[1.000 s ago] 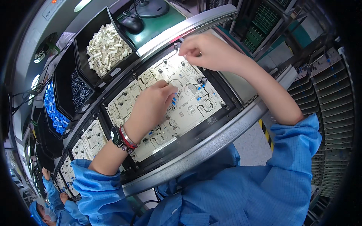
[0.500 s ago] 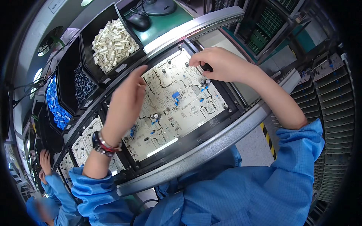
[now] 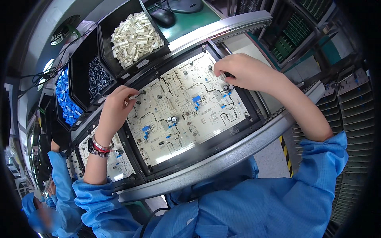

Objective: Manually placing small plastic components into designated spots on printed circuit boards and managing assembly frames.

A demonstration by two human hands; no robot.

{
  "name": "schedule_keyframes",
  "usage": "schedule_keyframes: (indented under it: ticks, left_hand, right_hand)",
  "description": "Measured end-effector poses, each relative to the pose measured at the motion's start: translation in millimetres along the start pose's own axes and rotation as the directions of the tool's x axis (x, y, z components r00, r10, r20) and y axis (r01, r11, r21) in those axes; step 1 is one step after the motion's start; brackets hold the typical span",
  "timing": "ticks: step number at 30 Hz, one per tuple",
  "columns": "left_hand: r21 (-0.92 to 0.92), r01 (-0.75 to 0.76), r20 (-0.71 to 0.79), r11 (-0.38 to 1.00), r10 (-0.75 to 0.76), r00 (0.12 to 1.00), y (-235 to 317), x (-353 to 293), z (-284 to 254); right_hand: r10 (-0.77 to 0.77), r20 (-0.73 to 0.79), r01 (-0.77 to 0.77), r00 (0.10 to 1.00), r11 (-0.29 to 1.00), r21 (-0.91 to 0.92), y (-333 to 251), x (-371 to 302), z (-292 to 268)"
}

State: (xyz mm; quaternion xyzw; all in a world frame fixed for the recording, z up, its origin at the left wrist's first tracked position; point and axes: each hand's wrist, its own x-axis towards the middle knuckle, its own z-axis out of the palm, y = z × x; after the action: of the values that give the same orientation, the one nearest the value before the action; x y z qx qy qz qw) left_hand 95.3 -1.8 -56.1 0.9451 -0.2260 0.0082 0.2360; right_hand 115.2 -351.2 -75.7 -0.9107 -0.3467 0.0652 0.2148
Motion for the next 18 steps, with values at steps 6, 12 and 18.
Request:
schedule_keyframes:
  ticks: [6,12,18]
  left_hand:
    - [0.038,0.063,0.214,0.997,-0.070,0.974,5,-15,-10]
    - [-0.041,-0.020,0.244,0.999,0.029,0.969,-5,-32,-7]
    - [-0.047,-0.100,0.248,0.994,0.108,0.963,-10,-37,-9]
  right_hand:
    - [0.058,0.020,-0.060,0.998,0.993,0.106,-1,2,-4]
    - [0.035,-0.001,-0.034,0.999,0.995,0.093,-4,6,-1]
    - [0.014,0.006,-0.014,1.000,0.999,0.048,-2,7,3]
